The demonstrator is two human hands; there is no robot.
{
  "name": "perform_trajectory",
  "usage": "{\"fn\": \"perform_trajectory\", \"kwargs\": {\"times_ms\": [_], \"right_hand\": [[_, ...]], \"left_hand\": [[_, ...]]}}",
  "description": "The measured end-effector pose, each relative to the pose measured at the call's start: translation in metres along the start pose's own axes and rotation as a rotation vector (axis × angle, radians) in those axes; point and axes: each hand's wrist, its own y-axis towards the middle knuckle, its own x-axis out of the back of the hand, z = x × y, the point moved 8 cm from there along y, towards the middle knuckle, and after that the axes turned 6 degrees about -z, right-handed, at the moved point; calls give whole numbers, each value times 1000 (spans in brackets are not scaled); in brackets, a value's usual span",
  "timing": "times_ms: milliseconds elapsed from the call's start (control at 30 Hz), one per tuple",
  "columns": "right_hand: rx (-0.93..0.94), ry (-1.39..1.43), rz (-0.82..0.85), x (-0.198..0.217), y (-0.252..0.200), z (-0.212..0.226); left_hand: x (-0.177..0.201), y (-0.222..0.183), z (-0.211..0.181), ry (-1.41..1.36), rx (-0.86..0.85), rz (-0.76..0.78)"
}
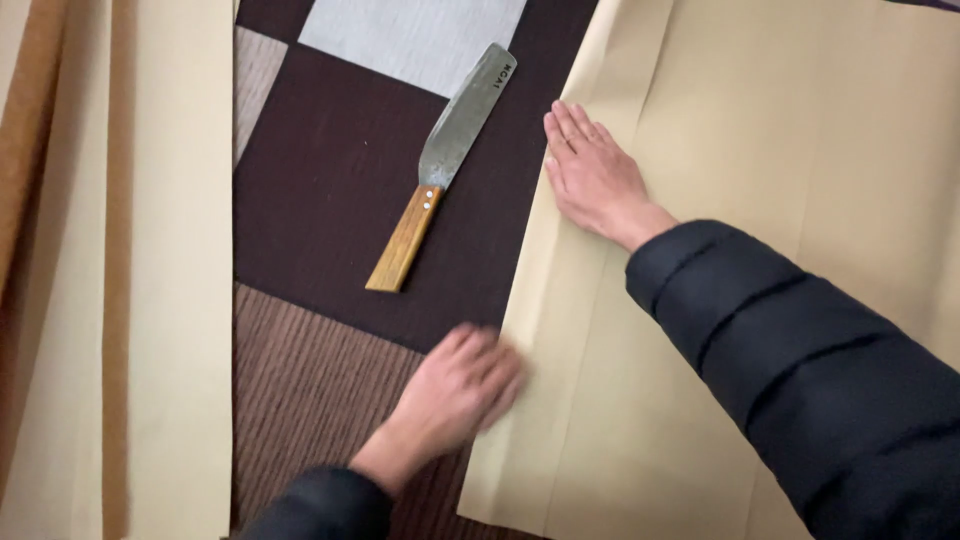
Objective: Cutting large sheets of packaging paper into smaller strips by folding them and then slicing along the crease with a knife.
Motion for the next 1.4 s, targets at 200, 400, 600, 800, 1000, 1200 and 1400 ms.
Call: {"fn": "perform_trajectory", "kwargs": {"times_ms": [200,400,600,800,1000,1200,1400], "right_hand": [[41,-3,-128,7,-4,7],[60,-91,-245,-5,-5,-4],[-19,-76,-216,0,43,-44],[-147,10,-49,-2,98,-83],[-184,4,-194,-8,79,-51],[-160,-20,-322,-3,38,-5],[-224,-13,-155,-13,91,-56]], "left_hand": [[-56,91,72,245,50,1],[-62,91,84,145,32,-181],[-58,97,84,109,52,-188],[-47,103,82,60,164,-45],[-48,103,84,42,163,-54],[-47,105,84,38,169,-53],[-47,108,85,25,174,-26]]}}
